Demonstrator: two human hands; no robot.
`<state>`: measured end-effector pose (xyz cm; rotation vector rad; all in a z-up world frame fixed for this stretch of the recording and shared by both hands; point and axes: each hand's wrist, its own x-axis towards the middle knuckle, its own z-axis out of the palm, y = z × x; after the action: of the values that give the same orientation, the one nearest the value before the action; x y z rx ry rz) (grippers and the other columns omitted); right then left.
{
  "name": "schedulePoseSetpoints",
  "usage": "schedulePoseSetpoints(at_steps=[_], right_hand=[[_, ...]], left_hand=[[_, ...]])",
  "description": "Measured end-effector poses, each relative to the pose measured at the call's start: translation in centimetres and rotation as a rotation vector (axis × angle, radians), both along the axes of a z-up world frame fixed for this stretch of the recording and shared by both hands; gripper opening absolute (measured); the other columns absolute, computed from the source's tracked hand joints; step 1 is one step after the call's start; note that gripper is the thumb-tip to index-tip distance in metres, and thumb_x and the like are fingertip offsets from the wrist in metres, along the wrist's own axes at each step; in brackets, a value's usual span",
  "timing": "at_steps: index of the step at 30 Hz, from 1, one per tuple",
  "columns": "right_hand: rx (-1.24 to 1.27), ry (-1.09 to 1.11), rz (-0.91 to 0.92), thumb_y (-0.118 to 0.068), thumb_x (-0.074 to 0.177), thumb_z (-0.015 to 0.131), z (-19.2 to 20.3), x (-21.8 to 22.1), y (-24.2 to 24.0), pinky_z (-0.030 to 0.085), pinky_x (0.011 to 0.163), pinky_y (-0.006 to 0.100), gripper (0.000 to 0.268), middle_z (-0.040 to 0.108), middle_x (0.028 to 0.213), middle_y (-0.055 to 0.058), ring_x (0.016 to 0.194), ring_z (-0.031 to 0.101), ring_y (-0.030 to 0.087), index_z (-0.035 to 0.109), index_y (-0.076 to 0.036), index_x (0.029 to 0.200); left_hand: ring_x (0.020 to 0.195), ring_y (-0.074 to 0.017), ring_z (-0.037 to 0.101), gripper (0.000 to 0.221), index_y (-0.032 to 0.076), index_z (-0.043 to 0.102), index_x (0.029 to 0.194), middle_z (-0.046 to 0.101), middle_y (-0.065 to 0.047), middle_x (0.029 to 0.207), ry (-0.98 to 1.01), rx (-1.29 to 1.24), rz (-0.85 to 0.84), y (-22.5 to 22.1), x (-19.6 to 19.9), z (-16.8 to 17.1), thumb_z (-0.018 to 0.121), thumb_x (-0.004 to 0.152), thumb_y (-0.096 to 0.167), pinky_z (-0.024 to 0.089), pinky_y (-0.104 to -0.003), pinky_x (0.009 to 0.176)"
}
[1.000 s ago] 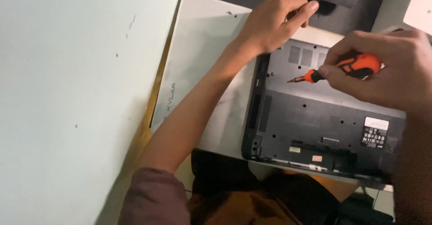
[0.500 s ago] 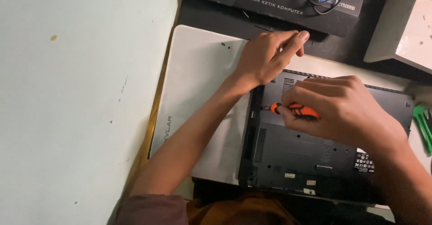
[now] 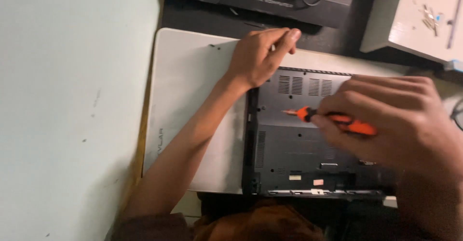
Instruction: Closing a laptop, flipping it over, and removing the screws from the back cover using a screwdriver.
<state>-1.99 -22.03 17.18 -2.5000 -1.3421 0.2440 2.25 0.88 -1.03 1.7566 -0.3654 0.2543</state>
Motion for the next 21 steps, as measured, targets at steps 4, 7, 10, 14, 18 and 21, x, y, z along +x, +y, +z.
schedulePoseSetpoints(at_steps=[4, 7, 10, 14, 18, 21], right_hand=[[-0.075, -0.016, -0.394, 0.0, 0.094, 0.096, 0.2, -3.6, -12.4, 0.054, 0.05, 0.032, 0.017, 0.082, 0.08, 0.009, 0.056, 0.072, 0.017, 0.081, 0.0, 0.103], [0.137, 0.132, -0.901, 0.015, 0.115, 0.08, -3.4, -8.4, -21.9, 0.043, 0.044, 0.033, 0.018, 0.068, 0.085, 0.023, 0.052, 0.058, 0.023, 0.066, 0.017, 0.127], [0.4, -0.102, -1.067, 0.015, 0.136, 0.078, -8.5, -13.0, -27.4, 0.052, 0.079, 0.034, 0.013, 0.075, 0.118, 0.027, 0.092, 0.067, 0.027, 0.068, 0.018, 0.143], [0.705, 0.118, -1.219, 0.0, 0.124, 0.071, -12.8, -16.3, -28.3, 0.049, 0.076, 0.025, 0.027, 0.067, 0.12, 0.008, 0.087, 0.058, 0.012, 0.062, -0.002, 0.149], [0.646, 0.026, -1.217, -0.01, 0.117, 0.086, -15.4, -17.3, -27.9, 0.059, 0.097, 0.046, 0.038, 0.078, 0.122, 0.021, 0.103, 0.069, 0.025, 0.08, -0.005, 0.154], [0.641, 0.012, -1.191, -0.013, 0.117, 0.084, -15.5, -17.2, -28.1, 0.059, 0.095, 0.046, 0.032, 0.079, 0.113, 0.018, 0.099, 0.072, 0.03, 0.084, -0.008, 0.149]], left_hand=[[0.057, -0.0117, 0.064, 0.064, 0.012, 0.084, 0.09, 0.066, 0.003, 0.064, 0.135, -0.013, -0.112, 0.1, 0.0, 0.4, 0.048, 0.116, 0.057, 0.042, -0.032, 0.058], [0.066, -0.013, 0.063, 0.049, 0.005, 0.083, 0.095, 0.062, 0.0, 0.069, 0.191, -0.023, -0.146, -0.1, -0.2, 1.4, 0.058, 0.119, 0.039, 0.048, -0.031, 0.065], [0.068, -0.0176, 0.053, 0.038, 0.007, 0.085, 0.101, 0.074, -0.001, 0.086, 0.083, 0.25, -0.127, -1.0, -1.3, 2.3, 0.064, 0.12, 0.032, 0.042, -0.034, 0.063], [0.09, -0.027, 0.064, 0.018, 0.009, 0.086, 0.103, 0.071, -0.004, 0.102, -0.243, 0.705, 0.025, -2.9, -4.0, 3.8, 0.085, 0.112, 0.025, 0.054, -0.042, 0.09], [0.106, -0.0329, 0.071, 0.049, 0.007, 0.081, 0.112, 0.067, -0.008, 0.106, -0.169, 0.865, 0.106, -5.2, -5.7, 3.4, 0.078, 0.122, 0.055, 0.054, -0.048, 0.099], [0.11, -0.0334, 0.066, 0.052, 0.01, 0.08, 0.12, 0.063, -0.007, 0.113, -0.067, 0.899, 0.134, -7.5, -6.4, 4.1, 0.072, 0.123, 0.06, 0.049, -0.049, 0.102]])
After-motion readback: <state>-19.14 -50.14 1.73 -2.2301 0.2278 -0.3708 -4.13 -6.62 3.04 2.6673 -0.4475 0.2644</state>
